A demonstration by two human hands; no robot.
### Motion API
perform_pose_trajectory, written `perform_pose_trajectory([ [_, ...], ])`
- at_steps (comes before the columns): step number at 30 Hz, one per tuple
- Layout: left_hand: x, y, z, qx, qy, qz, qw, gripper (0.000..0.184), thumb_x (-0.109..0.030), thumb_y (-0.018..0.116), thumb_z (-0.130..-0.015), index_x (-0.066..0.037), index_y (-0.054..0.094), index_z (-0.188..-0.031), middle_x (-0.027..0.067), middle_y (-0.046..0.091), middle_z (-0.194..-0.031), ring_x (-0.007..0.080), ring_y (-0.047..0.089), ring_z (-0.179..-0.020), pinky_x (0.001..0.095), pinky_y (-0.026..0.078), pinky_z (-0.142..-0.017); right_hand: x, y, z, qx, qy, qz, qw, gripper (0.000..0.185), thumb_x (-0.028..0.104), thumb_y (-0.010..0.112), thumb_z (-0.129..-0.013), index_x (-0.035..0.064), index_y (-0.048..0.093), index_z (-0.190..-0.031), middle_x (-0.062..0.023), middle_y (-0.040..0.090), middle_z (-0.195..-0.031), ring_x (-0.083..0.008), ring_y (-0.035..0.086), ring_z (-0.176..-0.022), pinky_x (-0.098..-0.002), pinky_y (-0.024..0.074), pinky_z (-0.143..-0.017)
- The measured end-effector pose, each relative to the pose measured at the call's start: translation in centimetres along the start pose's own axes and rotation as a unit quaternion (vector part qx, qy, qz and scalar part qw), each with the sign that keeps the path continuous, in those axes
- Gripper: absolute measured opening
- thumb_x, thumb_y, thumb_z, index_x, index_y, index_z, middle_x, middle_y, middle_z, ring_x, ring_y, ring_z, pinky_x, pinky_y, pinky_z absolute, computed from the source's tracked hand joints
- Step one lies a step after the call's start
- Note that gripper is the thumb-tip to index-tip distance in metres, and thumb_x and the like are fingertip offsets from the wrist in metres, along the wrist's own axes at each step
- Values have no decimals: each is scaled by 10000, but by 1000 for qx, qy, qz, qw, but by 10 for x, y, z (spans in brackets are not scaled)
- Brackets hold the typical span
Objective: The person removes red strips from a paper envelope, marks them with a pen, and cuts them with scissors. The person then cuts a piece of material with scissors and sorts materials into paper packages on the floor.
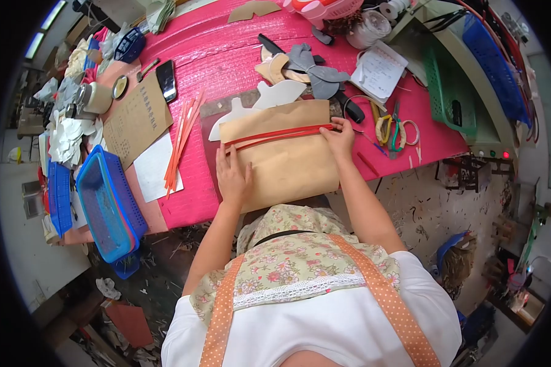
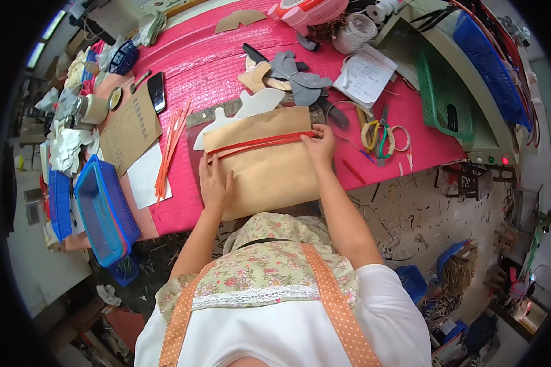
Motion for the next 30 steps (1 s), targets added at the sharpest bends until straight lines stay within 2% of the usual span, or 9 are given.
perform_pose_trajectory([
  [2,-1,-2,9,34,-18,-19,999,706,-312,612,-840,-29,325,-1419,227,260,-1472,397,287,-1338,456,270,-1091,-2,1,-1,13,11,-15,1000,484,10,767,-702,-21,504,-1107,-116,640,-904,-201,671,-798,-284,539,-671],
  [5,-6,-5,16,34,-33,-38,998,671,-292,601,-847,-45,342,-1416,233,278,-1459,403,321,-1309,487,288,-1063,-2,3,-1,34,16,14,999,466,6,759,-709,-30,499,-1093,-127,648,-900,-203,671,-786,-281,537,-667],
  [6,-6,-4,17,45,-44,-58,996,689,-335,586,-854,-57,325,-1428,227,274,-1467,404,306,-1323,501,268,-1072,-2,4,-2,34,19,16,999,459,7,759,-708,-32,501,-1086,-128,657,-880,-192,669,-783,-278,533,-656],
  [10,-2,3,17,40,-51,-67,996,705,-361,575,-860,-72,302,-1443,226,260,-1477,399,283,-1343,521,240,-1082,4,2,-1,33,15,62,997,456,41,775,-694,-13,521,-1069,-119,664,-863,-194,668,-764,-295,523,-649],
  [15,-3,-3,19,51,-97,-109,988,706,-376,561,-868,-102,283,-1456,225,255,-1481,377,244,-1373,571,202,-1081,18,-2,9,0,-65,177,982,394,151,796,-683,20,577,-984,-102,668,-837,-227,654,-711,-342,495,-648],
  [18,4,2,21,66,-86,-105,989,717,-413,542,-866,-104,282,-1459,223,240,-1492,359,228,-1386,569,186,-1089,10,-3,7,-18,-117,208,971,331,159,781,-708,14,614,-953,-95,666,-818,-208,647,-697,-324,496,-634],
  [21,9,4,20,65,-91,-95,989,734,-420,535,-867,-101,258,-1467,215,247,-1492,350,221,-1392,564,176,-1096,7,-5,7,-11,-69,145,987,261,144,755,-740,12,653,-941,-89,667,-798,-177,640,-686,-294,495,-625],
  [28,8,2,14,62,-92,-82,991,756,-407,544,-864,-87,233,-1473,211,253,-1491,346,219,-1396,548,174,-1105,2,-9,0,-1,-50,90,995,219,117,722,-779,-16,668,-945,-69,675,-790,-127,631,-688,-264,495,-641],
  [30,4,-5,11,8,-96,-45,994,750,-368,570,-858,-79,242,-1467,211,252,-1489,341,217,-1398,540,182,-1105,-12,-11,-9,34,12,6,999,216,113,729,-786,-22,667,-942,-43,667,-793,-112,613,-677,-250,485,-625],
])
Point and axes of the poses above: each hand's wrist, its own z-axis away from the middle knuckle, its own y-axis out of the palm, x = y × z, the point moved 2 cm from there along -z, towards the middle knuckle
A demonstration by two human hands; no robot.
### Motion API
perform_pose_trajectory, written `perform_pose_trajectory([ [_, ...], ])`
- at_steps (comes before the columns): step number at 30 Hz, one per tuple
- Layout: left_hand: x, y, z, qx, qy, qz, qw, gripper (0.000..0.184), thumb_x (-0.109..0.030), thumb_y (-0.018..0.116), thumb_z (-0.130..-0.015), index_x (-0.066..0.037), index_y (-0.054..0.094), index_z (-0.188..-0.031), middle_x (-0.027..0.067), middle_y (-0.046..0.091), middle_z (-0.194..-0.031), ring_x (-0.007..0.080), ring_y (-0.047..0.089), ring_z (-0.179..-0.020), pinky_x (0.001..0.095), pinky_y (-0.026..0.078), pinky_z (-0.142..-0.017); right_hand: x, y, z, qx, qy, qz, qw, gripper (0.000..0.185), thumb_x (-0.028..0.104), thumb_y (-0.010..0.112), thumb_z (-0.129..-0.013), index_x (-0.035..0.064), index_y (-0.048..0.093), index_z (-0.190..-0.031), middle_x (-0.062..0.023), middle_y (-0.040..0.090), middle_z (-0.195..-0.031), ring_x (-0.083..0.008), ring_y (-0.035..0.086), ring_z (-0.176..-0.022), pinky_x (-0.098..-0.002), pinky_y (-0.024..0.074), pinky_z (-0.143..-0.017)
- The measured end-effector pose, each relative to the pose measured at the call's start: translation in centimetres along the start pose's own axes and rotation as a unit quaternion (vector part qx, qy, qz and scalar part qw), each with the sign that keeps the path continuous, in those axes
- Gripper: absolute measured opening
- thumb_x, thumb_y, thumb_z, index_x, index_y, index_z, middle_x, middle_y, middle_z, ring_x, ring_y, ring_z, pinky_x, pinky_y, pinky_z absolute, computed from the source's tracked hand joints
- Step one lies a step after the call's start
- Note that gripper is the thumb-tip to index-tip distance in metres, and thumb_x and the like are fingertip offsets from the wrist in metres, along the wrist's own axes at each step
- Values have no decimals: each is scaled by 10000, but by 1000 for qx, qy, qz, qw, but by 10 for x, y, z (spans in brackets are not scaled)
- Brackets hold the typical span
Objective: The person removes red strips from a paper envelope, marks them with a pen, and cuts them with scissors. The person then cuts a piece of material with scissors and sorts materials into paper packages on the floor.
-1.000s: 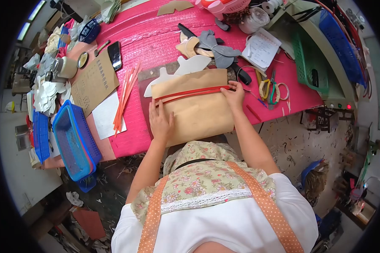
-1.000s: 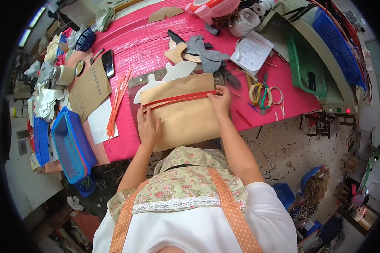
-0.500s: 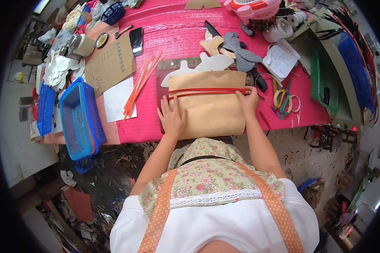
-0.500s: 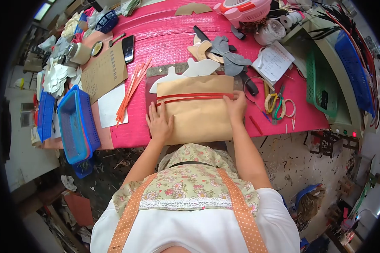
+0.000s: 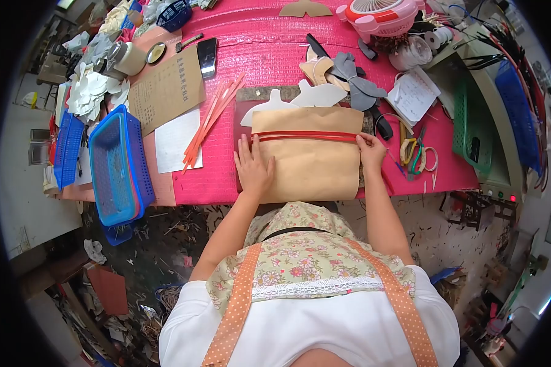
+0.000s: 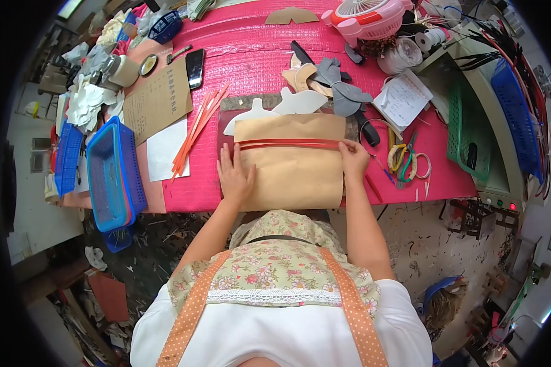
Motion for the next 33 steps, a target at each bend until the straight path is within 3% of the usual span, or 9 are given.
perform_pose_trajectory([
  [7,-73,-63,-42,-9,196,145,970,660,-310,590,-871,-34,332,-1412,227,444,-1361,362,398,-1288,491,290,-1062,118,-23,-2,341,34,-66,937,190,88,741,-778,0,659,-924,-17,643,-784,-86,578,-692,-222,452,-635],
  [9,-94,-67,-50,293,109,398,863,493,-268,490,-963,-1,383,-1363,192,592,-1181,275,538,-1161,399,377,-998,151,-14,-6,378,35,-56,924,197,89,736,-781,-6,667,-939,-23,652,-807,-87,585,-711,-227,457,-642],
  [10,-102,-61,-49,274,121,476,827,368,-246,419,-1006,-1,482,-1272,91,663,-891,167,631,-894,303,470,-821,171,-4,-4,392,1,-38,919,201,93,732,-785,-9,671,-946,-27,657,-819,-89,591,-720,-228,460,-647],
  [17,-126,-50,-56,398,-104,664,625,316,-260,371,-1023,-43,597,-1062,-26,510,-680,58,531,-623,223,477,-637,181,54,21,285,7,-118,951,253,198,665,-874,8,655,-1040,-26,655,-881,-96,590,-778,-238,461,-693],
  [21,-139,-34,-63,401,-76,599,689,317,-295,439,-993,-33,596,-1079,46,577,-737,139,594,-703,274,501,-708,144,33,60,318,97,-85,939,300,283,548,-953,4,649,-1001,-44,660,-882,-104,612,-769,-255,492,-708],
  [23,-141,-26,-71,434,222,248,837,366,-316,553,-924,-21,567,-1140,146,626,-891,256,619,-874,345,496,-804,119,15,56,228,103,-173,953,292,277,519,-966,9,635,-967,-43,650,-846,-118,619,-751,-258,497,-695],
  [25,-147,-5,-84,310,278,204,886,474,-293,671,-814,-26,547,-1186,189,605,-1072,327,577,-1020,395,459,-876,106,-20,47,116,163,-272,941,288,286,469,-987,35,577,-895,-34,605,-727,-144,610,-658,-265,493,-613],
  [27,-165,16,-113,87,213,156,961,511,-274,725,-739,-46,561,-1165,174,573,-1133,330,565,-1027,418,446,-887,97,-58,44,219,186,-264,921,275,305,472,-986,60,535,-876,-9,552,-659,-135,562,-586,-258,459,-552],
  [33,-190,33,-138,55,266,-14,962,344,-210,734,-689,-84,604,-981,91,598,-913,303,567,-909,409,438,-763,61,-105,62,180,181,-34,966,259,233,667,-869,52,559,-1020,41,493,-633,-70,454,-521,-227,370,-507],
])
Point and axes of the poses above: each hand's wrist, its own z-axis away from the middle knuckle, its own y-axis out of the palm, x = y × z, the point moved 2 cm from there along -z, towards the middle knuckle
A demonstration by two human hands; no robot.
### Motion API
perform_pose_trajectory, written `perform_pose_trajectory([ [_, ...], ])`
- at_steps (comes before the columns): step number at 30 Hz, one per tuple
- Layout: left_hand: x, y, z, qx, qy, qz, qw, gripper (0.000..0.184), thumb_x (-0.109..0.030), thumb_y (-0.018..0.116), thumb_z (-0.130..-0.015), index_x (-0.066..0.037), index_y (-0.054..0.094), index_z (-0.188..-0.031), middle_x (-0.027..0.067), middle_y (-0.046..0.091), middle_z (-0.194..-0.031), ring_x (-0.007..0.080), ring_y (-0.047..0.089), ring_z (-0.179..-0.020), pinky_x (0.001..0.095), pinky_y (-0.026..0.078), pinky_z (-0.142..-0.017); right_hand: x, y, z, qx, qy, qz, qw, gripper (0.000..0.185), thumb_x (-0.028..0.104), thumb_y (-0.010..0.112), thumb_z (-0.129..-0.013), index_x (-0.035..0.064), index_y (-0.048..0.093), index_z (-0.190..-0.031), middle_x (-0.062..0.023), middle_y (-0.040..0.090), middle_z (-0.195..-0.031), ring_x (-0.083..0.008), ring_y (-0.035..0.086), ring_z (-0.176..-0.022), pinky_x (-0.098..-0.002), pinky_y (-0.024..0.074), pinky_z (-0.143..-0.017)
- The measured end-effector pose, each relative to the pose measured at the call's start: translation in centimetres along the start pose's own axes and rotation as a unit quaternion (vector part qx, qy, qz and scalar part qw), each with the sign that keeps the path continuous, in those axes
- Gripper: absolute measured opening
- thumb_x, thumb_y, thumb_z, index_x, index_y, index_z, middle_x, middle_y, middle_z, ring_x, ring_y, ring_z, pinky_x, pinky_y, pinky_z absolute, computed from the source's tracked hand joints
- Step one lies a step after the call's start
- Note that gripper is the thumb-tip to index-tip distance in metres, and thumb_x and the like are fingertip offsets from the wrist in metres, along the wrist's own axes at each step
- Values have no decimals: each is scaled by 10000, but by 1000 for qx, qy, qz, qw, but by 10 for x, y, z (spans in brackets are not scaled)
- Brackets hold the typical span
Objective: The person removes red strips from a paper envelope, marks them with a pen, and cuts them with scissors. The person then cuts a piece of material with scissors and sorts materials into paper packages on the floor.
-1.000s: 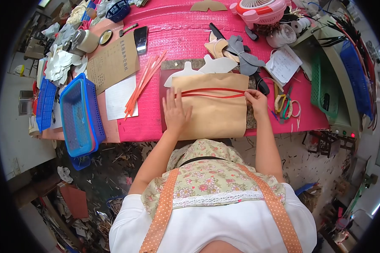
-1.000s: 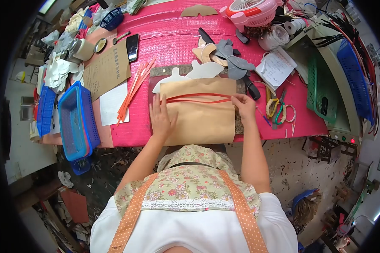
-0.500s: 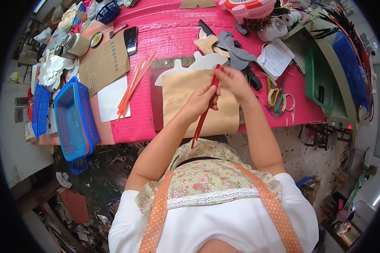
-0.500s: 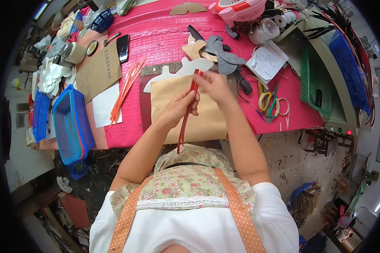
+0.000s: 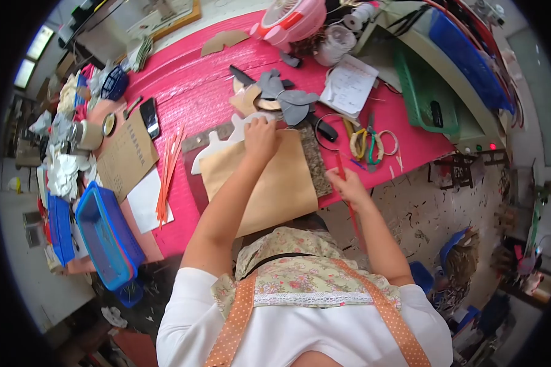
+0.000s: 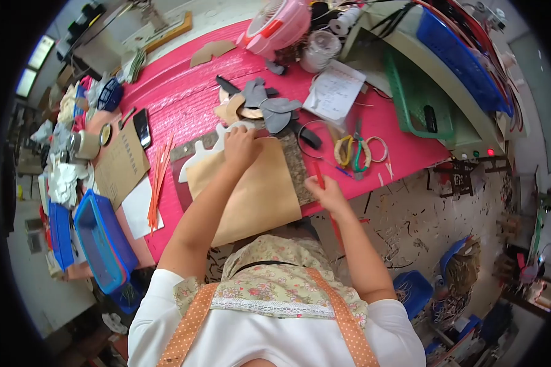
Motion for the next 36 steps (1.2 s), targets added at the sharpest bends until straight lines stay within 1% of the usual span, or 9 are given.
perform_pose_trajectory([
  [3,-16,-39,-6,76,127,118,982,147,-161,667,-729,-99,632,-857,103,617,-820,303,603,-807,423,459,-700,-12,11,-4,-46,-150,-19,987,446,168,758,-772,17,552,-1137,51,487,-637,-56,451,-514,-231,365,-500],
  [7,-60,-120,20,163,188,203,947,162,-156,642,-761,-69,599,-891,122,613,-797,318,616,-761,429,475,-654,25,29,0,119,-65,46,990,460,174,776,-734,44,599,-1138,9,545,-615,-75,523,-539,-266,406,-500],
  [16,-57,-199,111,-20,-46,431,901,117,-29,556,-893,-38,466,-968,67,563,-701,146,547,-550,270,421,-516,121,-99,24,89,-49,392,914,167,187,692,-751,23,680,-781,-58,619,-595,-87,548,-503,-284,452,-515],
  [18,-54,-153,124,-73,-140,577,801,100,-45,538,-922,-29,457,-978,4,540,-707,33,459,-592,215,378,-522,183,-114,24,41,-171,512,841,171,193,712,-711,33,682,-762,-71,611,-578,-111,554,-480,-280,453,-505],
  [20,-49,-106,126,-90,-230,645,723,96,-72,525,-935,-22,460,-983,-17,530,-718,16,436,-620,201,371,-531,235,-89,20,29,-80,602,794,206,191,710,-735,13,672,-831,-89,643,-665,-157,617,-578,-317,478,-547],
  [23,-17,-35,157,-96,-299,575,755,112,-93,554,-918,-22,479,-961,2,547,-698,35,466,-606,222,388,-529,227,-43,-33,-20,-244,740,626,338,282,726,-723,41,654,-949,-133,685,-854,-277,662,-750,-391,504,-661],
  [28,51,25,223,-124,-412,391,814,212,-166,646,-848,-33,516,-947,63,598,-652,182,589,-574,323,455,-557,162,105,-30,283,-185,583,739,617,570,450,-893,-19,633,-926,-189,665,-865,-327,647,-799,-415,487,-756],
  [32,66,0,239,-117,-405,284,861,295,-135,696,-811,-48,513,-1026,35,593,-663,140,555,-554,293,445,-540,74,202,-65,408,-91,639,645,501,452,454,-905,-13,638,-874,-158,654,-721,-284,649,-724,-401,489,-712],
  [36,86,-1,248,-160,-401,253,866,354,-139,697,-791,-67,504,-1079,28,574,-648,192,563,-539,346,451,-535,50,248,-76,427,-174,545,700,401,375,503,-880,3,651,-862,-140,664,-729,-264,653,-726,-387,497,-711],
])
Point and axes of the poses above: each hand's wrist, its own z-axis away from the middle knuckle, its own y-axis out of the palm, x = y × z, the point moved 2 cm from there along -z, towards the middle knuckle
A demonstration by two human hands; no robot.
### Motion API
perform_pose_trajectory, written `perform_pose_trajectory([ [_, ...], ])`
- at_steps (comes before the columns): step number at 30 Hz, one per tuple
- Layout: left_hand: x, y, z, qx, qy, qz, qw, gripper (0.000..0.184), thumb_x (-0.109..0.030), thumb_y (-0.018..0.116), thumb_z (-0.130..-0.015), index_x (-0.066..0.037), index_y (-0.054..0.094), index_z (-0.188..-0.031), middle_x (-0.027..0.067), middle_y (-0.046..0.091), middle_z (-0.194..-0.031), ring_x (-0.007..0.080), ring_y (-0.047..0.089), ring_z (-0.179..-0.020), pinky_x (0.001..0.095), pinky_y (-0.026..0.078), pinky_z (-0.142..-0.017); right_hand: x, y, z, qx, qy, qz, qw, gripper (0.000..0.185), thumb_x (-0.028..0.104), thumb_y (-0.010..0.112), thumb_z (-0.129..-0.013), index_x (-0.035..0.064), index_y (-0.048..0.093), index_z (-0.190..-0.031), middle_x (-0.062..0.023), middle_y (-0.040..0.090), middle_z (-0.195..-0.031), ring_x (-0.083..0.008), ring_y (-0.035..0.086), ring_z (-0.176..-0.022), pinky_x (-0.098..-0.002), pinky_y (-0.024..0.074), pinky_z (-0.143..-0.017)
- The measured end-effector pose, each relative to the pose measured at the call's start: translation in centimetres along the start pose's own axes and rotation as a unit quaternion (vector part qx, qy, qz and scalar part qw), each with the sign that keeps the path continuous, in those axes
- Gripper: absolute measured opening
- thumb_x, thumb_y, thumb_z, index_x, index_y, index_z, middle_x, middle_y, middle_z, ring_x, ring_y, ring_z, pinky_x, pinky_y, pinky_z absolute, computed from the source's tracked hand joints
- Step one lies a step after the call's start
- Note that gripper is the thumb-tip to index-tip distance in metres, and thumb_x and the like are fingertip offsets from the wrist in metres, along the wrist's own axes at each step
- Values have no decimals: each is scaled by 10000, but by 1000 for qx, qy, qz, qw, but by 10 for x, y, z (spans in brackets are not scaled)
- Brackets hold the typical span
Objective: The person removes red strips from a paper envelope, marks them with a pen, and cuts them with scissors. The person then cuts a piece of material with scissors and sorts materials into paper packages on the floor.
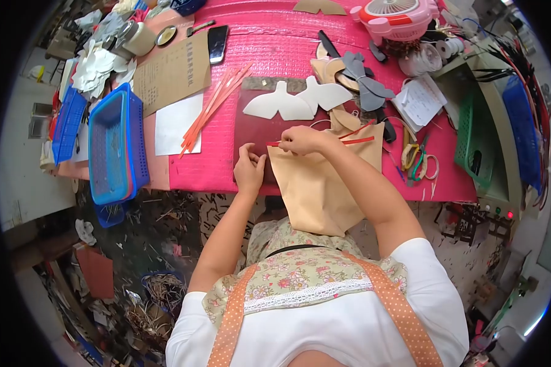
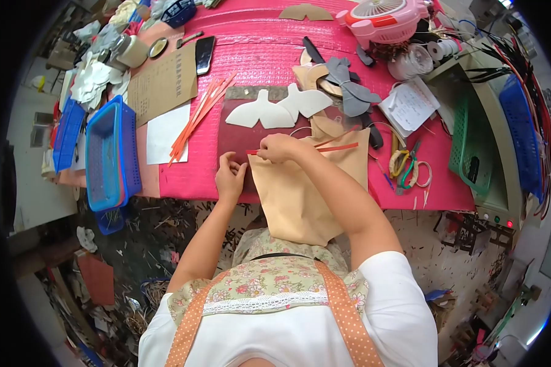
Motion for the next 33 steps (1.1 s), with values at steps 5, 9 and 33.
perform_pose_trajectory([
  [5,-27,-13,13,-32,216,-28,976,196,-53,641,-782,-47,562,-961,117,596,-944,318,567,-896,397,461,-755,-8,11,-15,2,46,57,997,357,378,596,-820,52,701,-920,-131,686,-794,-282,662,-753,-386,512,-723],
  [9,-32,1,30,77,261,-150,951,557,-202,639,-812,-30,461,-1311,171,472,-1340,330,433,-1246,428,356,-1007,-14,14,-20,-34,45,69,996,370,402,625,-796,58,718,-898,-151,686,-818,-297,662,-759,-397,513,-722],
  [33,-58,42,-42,204,344,-187,897,198,-193,640,-784,-60,536,-888,118,548,-866,310,566,-867,414,472,-744,-239,31,277,-516,471,-24,715,615,391,820,-621,-20,611,-1030,-163,666,-845,-294,659,-817,-400,503,-720],
])
Point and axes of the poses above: each hand's wrist, its own z-axis away from the middle knuckle, its own y-axis out of the palm, x = y × z, the point moved 2 cm from there along -z, towards the middle knuckle
